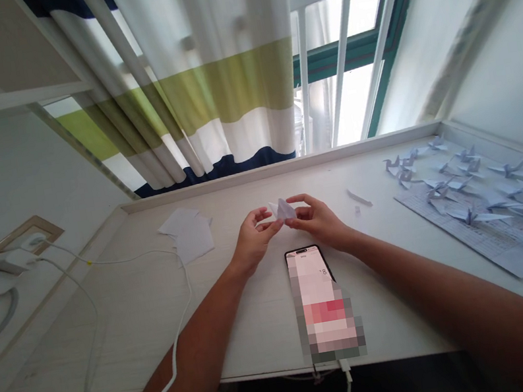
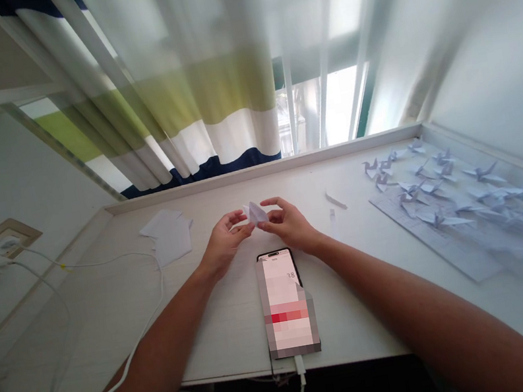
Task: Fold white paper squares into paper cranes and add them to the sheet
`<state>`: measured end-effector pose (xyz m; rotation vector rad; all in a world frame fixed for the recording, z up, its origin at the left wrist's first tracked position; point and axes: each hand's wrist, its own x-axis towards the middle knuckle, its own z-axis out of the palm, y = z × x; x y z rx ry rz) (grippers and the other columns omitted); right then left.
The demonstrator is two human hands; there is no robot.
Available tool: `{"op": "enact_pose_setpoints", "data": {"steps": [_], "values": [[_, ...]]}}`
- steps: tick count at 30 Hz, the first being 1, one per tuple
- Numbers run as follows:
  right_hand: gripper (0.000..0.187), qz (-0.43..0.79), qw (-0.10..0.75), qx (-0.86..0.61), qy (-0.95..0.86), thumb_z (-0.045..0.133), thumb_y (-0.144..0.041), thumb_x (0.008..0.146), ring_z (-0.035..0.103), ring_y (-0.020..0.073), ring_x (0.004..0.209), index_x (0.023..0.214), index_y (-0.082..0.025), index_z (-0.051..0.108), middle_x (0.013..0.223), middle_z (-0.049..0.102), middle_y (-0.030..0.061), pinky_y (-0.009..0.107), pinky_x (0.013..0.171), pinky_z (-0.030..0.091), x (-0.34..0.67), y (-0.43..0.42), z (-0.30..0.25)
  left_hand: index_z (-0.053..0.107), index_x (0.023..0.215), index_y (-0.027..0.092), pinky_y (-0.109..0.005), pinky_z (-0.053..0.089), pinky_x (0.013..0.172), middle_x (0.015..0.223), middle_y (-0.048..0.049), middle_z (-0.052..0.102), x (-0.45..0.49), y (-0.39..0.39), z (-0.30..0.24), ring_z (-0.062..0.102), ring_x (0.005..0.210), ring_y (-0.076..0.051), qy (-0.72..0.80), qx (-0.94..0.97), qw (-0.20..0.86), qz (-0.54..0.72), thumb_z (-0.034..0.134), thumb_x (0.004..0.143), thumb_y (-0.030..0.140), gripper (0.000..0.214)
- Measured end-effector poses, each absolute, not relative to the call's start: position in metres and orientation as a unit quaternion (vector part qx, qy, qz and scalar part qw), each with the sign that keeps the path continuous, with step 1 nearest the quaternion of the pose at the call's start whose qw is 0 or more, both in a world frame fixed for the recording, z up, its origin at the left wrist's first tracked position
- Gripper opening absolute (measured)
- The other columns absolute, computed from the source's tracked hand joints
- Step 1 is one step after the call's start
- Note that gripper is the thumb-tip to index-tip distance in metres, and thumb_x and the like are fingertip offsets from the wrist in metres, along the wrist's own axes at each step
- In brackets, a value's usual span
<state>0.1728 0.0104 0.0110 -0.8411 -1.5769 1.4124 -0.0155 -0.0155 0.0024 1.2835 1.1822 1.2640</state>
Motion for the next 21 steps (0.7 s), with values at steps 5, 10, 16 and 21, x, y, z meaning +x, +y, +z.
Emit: {"op": "enact_pose_setpoints", "data": {"steps": [5,10,16,21], "values": [[0.052,0.571,0.423,-0.331,-0.621,0.081,-0.047,0.074,0.067,0.0189,0.076,0.113,-0.021,0.057,0.079,0.071,0.0005,0.034,0.075,0.051,0.169,0.009,0.009,0.075,0.092,0.017,-0.034,0.052,0.083,0.09,-0.0056,0.075,-0.011,-0.018,0.005,0.067,0.087,-0.02,0.453,0.61,0.445,0.475,0.073,0.083,0.05,0.035],[0.044,0.487,0.42,-0.35,-0.681,0.076,-0.045,0.08,0.069,0.0219,0.087,0.113,-0.02,0.061,0.091,0.071,0.005,0.039,0.08,0.054,0.171,0.008,0.014,0.074,0.084,0.017,-0.031,0.052,0.072,0.082,-0.0044,0.073,-0.013,-0.017,0.006,0.064,0.077,-0.018,0.484,0.622,0.394,0.472,0.065,0.088,0.053,0.038],[0.041,0.286,0.456,-0.298,-0.788,0.073,-0.035,0.086,0.061,0.0264,0.114,0.125,-0.029,0.062,0.122,0.064,0.0083,0.047,0.096,0.052,0.181,0.004,0.027,0.074,0.083,0.015,-0.027,0.048,0.067,0.079,-0.0043,0.072,-0.013,-0.024,0.015,0.061,0.071,-0.016,0.483,0.682,0.338,0.433,0.064,0.089,0.045,0.031],[0.011,0.256,0.425,-0.27,-0.825,0.071,-0.032,0.088,0.063,0.0262,0.108,0.097,-0.026,0.072,0.11,0.067,0.0078,0.047,0.095,0.052,0.186,0.007,0.028,0.073,0.082,0.016,-0.027,0.048,0.067,0.079,-0.0046,0.073,-0.011,-0.029,0.016,0.062,0.073,-0.016,0.466,0.727,0.321,0.39,0.061,0.092,0.041,0.03]]}}
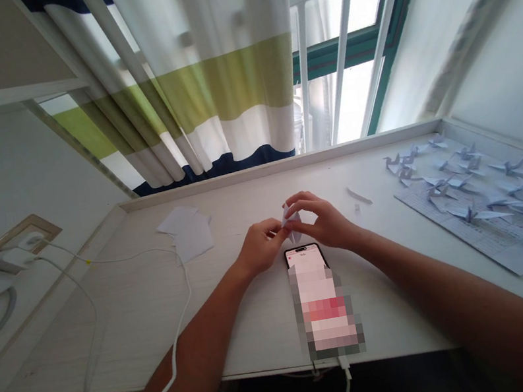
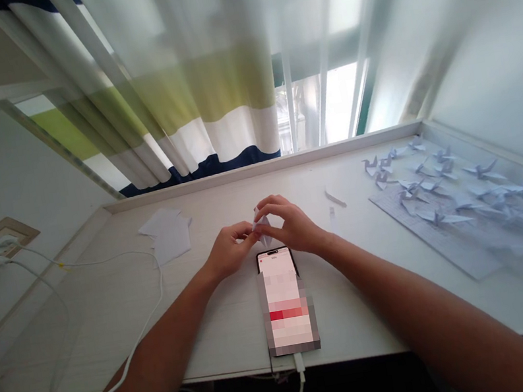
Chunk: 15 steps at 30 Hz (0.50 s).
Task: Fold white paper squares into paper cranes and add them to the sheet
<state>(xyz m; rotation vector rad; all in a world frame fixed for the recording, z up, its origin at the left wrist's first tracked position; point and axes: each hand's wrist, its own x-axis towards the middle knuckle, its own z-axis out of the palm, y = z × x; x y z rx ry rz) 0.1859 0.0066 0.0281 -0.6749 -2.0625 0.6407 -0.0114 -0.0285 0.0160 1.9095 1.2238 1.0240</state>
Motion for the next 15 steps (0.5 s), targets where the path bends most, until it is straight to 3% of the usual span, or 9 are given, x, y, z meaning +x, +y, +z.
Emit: {"op": "enact_pose_setpoints", "data": {"steps": [3,8,15], "values": [[0.009,0.268,0.403,-0.273,-0.832,0.071,-0.032,0.088,0.063,0.0265,0.108,0.094,-0.026,0.075,0.109,0.068,0.0079,0.048,0.096,0.051,0.1881,0.0081,0.0293,0.074,0.083,0.016,-0.028,0.049,0.068,0.082,-0.0058,0.074,-0.0126,-0.0271,0.0123,0.064,0.074,-0.017,0.463,0.738,0.313,0.379,0.062,0.092,0.041,0.029],[0.011,0.328,0.424,-0.265,-0.802,0.07,-0.032,0.088,0.067,0.0244,0.1,0.093,-0.024,0.077,0.102,0.071,0.0072,0.044,0.091,0.053,0.1871,0.0069,0.0302,0.074,0.113,0.019,-0.031,0.054,0.081,0.104,-0.0074,0.077,-0.0122,-0.0261,0.0087,0.071,0.089,-0.02,0.433,0.709,0.349,0.434,0.067,0.089,0.041,0.033],[0.02,0.398,0.469,-0.323,-0.72,0.075,-0.039,0.084,0.07,0.0217,0.084,0.09,-0.021,0.073,0.087,0.075,0.0052,0.04,0.081,0.056,0.1803,0.0029,0.0285,0.079,0.097,0.015,-0.031,0.055,0.077,0.089,-0.0076,0.078,-0.0072,-0.0299,0.0117,0.07,0.08,-0.02,0.425,0.638,0.446,0.461,0.071,0.085,0.047,0.035]]}}
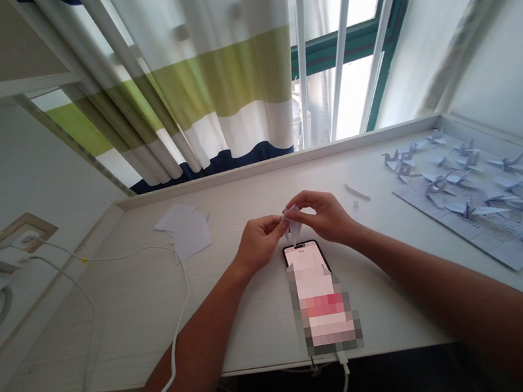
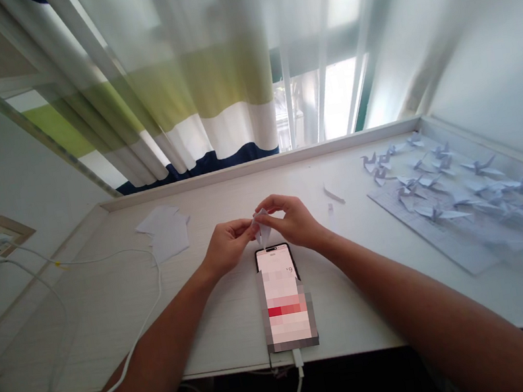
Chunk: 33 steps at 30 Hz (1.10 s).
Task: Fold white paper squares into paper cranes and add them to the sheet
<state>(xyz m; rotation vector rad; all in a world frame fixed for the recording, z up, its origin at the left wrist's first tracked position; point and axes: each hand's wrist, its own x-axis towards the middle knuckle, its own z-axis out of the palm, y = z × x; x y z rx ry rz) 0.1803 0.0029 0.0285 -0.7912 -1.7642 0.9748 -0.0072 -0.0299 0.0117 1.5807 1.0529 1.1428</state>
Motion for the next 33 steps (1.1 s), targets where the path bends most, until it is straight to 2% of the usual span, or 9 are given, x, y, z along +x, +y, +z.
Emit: {"op": "enact_pose_setpoints", "data": {"steps": [4,12,18,22,24,29,33], "values": [[0.025,0.464,0.476,-0.305,-0.682,0.078,-0.042,0.081,0.07,0.0203,0.082,0.088,-0.019,0.071,0.085,0.075,0.0052,0.039,0.08,0.057,0.1784,0.0035,0.0271,0.078,0.09,0.013,-0.029,0.055,0.069,0.082,-0.0069,0.075,-0.007,-0.029,0.0117,0.066,0.072,-0.017,0.443,0.613,0.468,0.457,0.074,0.082,0.051,0.038],[0.032,0.516,0.475,-0.306,-0.644,0.08,-0.047,0.077,0.072,0.0218,0.085,0.088,-0.019,0.071,0.089,0.077,0.0071,0.04,0.082,0.058,0.1759,0.004,0.0238,0.075,0.081,0.014,-0.026,0.05,0.064,0.075,-0.0053,0.072,-0.0078,-0.0308,0.0151,0.062,0.067,-0.015,0.452,0.655,0.412,0.444,0.064,0.09,0.051,0.04],[0.033,0.516,0.464,-0.32,-0.645,0.079,-0.05,0.078,0.071,0.0219,0.081,0.085,-0.018,0.074,0.087,0.077,0.0077,0.038,0.079,0.057,0.1782,0.0042,0.0265,0.074,0.102,0.014,-0.028,0.053,0.067,0.082,-0.0073,0.076,-0.0071,-0.0327,0.0169,0.07,0.074,-0.019,0.421,0.642,0.462,0.444,0.067,0.089,0.047,0.036],[0.035,0.502,0.454,-0.332,-0.657,0.078,-0.051,0.079,0.068,0.0199,0.076,0.082,-0.017,0.074,0.081,0.075,0.0067,0.035,0.073,0.055,0.1788,0.0036,0.0291,0.076,0.093,0.014,-0.029,0.056,0.07,0.084,-0.0081,0.076,-0.0045,-0.0333,0.0177,0.07,0.076,-0.019,0.423,0.632,0.476,0.442,0.07,0.086,0.046,0.034],[0.035,0.507,0.458,-0.322,-0.655,0.075,-0.053,0.081,0.067,0.0194,0.077,0.081,-0.017,0.074,0.082,0.075,0.006,0.035,0.074,0.055,0.1781,0.0031,0.0297,0.076,0.09,0.014,-0.03,0.057,0.07,0.083,-0.0075,0.076,-0.0025,-0.0334,0.0173,0.07,0.075,-0.018,0.422,0.619,0.483,0.453,0.071,0.086,0.047,0.034],[0.035,0.55,0.482,-0.32,-0.602,0.066,-0.054,0.089,0.069,0.0193,0.087,0.096,-0.02,0.071,0.093,0.073,0.0057,0.039,0.084,0.057,0.1763,0.0032,0.0281,0.076,0.087,0.013,-0.031,0.057,0.067,0.077,-0.0064,0.075,-0.0007,-0.0312,0.0153,0.068,0.069,-0.018,0.435,0.586,0.468,0.499,0.074,0.082,0.048,0.036],[0.037,0.539,0.455,-0.342,-0.621,0.072,-0.052,0.084,0.069,0.0201,0.088,0.098,-0.02,0.064,0.096,0.071,0.006,0.039,0.082,0.058,0.1754,0.0026,0.0246,0.078,0.088,0.016,-0.03,0.055,0.07,0.083,-0.0055,0.076,-0.0041,-0.0283,0.0184,0.068,0.076,-0.018,0.449,0.567,0.42,0.548,0.072,0.083,0.046,0.031]]}}
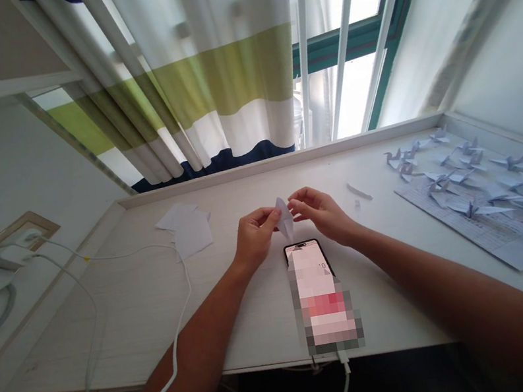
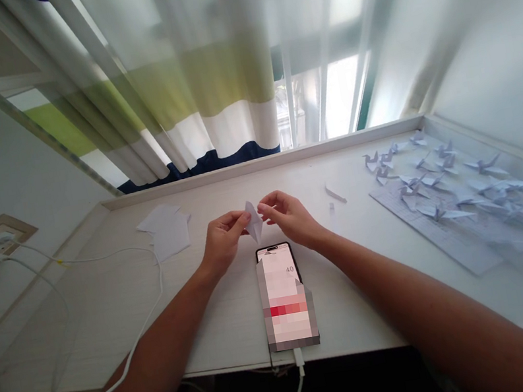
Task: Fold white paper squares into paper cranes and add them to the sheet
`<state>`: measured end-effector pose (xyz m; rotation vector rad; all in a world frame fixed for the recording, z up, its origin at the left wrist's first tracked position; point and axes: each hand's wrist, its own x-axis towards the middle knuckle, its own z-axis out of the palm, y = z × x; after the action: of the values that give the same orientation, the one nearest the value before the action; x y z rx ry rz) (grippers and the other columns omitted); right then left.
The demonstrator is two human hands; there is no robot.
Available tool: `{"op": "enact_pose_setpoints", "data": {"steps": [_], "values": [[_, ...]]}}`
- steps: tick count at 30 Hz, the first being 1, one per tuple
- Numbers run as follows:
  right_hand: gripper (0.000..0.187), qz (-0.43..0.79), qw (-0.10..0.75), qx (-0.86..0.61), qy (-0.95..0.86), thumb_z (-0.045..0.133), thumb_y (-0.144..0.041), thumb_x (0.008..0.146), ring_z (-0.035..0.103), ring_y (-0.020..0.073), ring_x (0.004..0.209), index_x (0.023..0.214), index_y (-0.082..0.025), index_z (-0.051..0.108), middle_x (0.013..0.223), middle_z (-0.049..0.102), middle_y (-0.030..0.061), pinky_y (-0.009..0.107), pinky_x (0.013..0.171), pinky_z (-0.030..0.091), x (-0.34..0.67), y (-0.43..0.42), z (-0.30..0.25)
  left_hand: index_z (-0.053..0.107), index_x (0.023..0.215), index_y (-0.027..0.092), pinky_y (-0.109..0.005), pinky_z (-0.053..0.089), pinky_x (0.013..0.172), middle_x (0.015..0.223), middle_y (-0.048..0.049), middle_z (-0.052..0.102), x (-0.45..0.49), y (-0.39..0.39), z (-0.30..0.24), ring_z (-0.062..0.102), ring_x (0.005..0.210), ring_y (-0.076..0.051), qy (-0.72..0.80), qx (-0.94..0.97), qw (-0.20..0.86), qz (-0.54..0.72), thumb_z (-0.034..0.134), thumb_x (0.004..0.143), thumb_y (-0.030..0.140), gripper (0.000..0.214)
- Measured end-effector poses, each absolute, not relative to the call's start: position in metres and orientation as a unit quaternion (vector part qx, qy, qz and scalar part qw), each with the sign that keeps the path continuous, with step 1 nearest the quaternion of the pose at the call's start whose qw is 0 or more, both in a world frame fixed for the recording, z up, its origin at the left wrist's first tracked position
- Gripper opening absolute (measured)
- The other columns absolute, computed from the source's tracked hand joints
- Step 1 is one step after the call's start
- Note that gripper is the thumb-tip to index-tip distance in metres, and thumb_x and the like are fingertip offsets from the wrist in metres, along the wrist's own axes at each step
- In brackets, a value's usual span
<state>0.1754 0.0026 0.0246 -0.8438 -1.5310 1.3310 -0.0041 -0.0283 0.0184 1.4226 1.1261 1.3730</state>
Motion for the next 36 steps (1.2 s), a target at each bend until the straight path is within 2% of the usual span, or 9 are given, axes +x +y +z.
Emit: {"op": "enact_pose_setpoints", "data": {"steps": [4,8,12,15,18,21,24,33,36], "values": [[0.04,0.508,0.4,-0.36,-0.672,0.077,-0.048,0.08,0.069,0.02,0.08,0.104,-0.019,0.061,0.088,0.072,0.0049,0.036,0.073,0.056,0.171,-0.002,0.022,0.078,0.083,0.017,-0.025,0.047,0.059,0.073,-0.0022,0.072,-0.007,-0.026,0.02,0.058,0.064,-0.013,0.478,0.562,0.368,0.566,0.073,0.082,0.045,0.029],[0.035,0.516,0.4,-0.339,-0.677,0.073,-0.046,0.084,0.069,0.0196,0.073,0.103,-0.018,0.061,0.08,0.074,0.0043,0.034,0.068,0.054,0.168,-0.005,0.02,0.075,0.084,0.016,-0.024,0.044,0.057,0.071,-0.0019,0.069,-0.007,-0.024,0.017,0.056,0.06,-0.011,0.469,0.553,0.393,0.566,0.073,0.082,0.043,0.028],[0.038,0.497,0.407,-0.339,-0.688,0.073,-0.049,0.084,0.072,0.0216,0.081,0.105,-0.018,0.067,0.087,0.076,0.0073,0.037,0.076,0.057,0.168,-0.004,0.019,0.072,0.095,0.015,-0.024,0.048,0.061,0.08,-0.0039,0.072,-0.006,-0.026,0.017,0.065,0.068,-0.014,0.463,0.568,0.414,0.541,0.075,0.079,0.034,0.025],[0.037,0.452,0.393,-0.344,-0.723,0.07,-0.05,0.087,0.072,0.0228,0.089,0.107,-0.019,0.072,0.098,0.077,0.0095,0.039,0.082,0.058,0.169,-0.004,0.018,0.068,0.111,0.016,-0.024,0.049,0.061,0.072,-0.0001,0.069,-0.008,-0.027,0.02,0.066,0.065,-0.014,0.469,0.579,0.41,0.527,0.075,0.078,0.028,0.036],[0.035,0.422,0.386,-0.35,-0.742,0.07,-0.048,0.087,0.072,0.023,0.089,0.109,-0.021,0.073,0.101,0.077,0.009,0.04,0.082,0.058,0.169,-0.005,0.017,0.07,0.104,0.016,-0.024,0.048,0.059,0.067,0.0002,0.068,-0.011,-0.026,0.019,0.065,0.064,-0.014,0.474,0.596,0.389,0.519,0.073,0.08,0.028,0.027],[0.041,0.457,0.407,-0.339,-0.715,0.075,-0.046,0.083,0.072,0.0217,0.082,0.115,-0.021,0.069,0.092,0.077,0.0067,0.04,0.079,0.059,0.169,-0.004,0.017,0.072,0.093,0.016,-0.025,0.051,0.057,0.069,-0.0018,0.071,-0.012,-0.025,0.018,0.067,0.063,-0.015,0.471,0.592,0.382,0.53,0.073,0.081,0.031,0.02],[0.045,0.539,0.424,-0.3,-0.663,0.077,-0.047,0.082,0.073,0.0213,0.08,0.116,-0.019,0.066,0.087,0.076,0.0053,0.042,0.08,0.061,0.17,-0.004,0.019,0.074,0.094,0.017,-0.026,0.053,0.056,0.071,-0.0026,0.073,-0.012,-0.025,0.019,0.07,0.062,-0.016,0.448,0.583,0.396,0.55,0.072,0.082,0.034,0.021],[0.04,0.581,0.454,-0.309,-0.6,0.076,-0.049,0.082,0.075,0.0212,0.078,0.108,-0.019,0.071,0.103,0.075,0.0079,0.046,0.083,0.063,0.173,-0.003,0.027,0.077,0.107,0.015,-0.031,0.061,0.063,0.095,-0.0093,0.079,-0.011,-0.03,0.024,0.077,0.079,-0.022,0.426,0.59,0.413,0.548,0.064,0.088,0.033,0.029],[0.038,0.591,0.465,-0.308,-0.582,0.079,-0.048,0.079,0.074,0.0197,0.078,0.104,-0.02,0.073,0.101,0.075,0.0065,0.045,0.085,0.063,0.174,-0.002,0.027,0.077,0.107,0.015,-0.034,0.062,0.067,0.101,-0.0102,0.078,-0.011,-0.031,0.024,0.077,0.083,-0.024,0.418,0.586,0.421,0.551,0.065,0.087,0.034,0.031]]}}
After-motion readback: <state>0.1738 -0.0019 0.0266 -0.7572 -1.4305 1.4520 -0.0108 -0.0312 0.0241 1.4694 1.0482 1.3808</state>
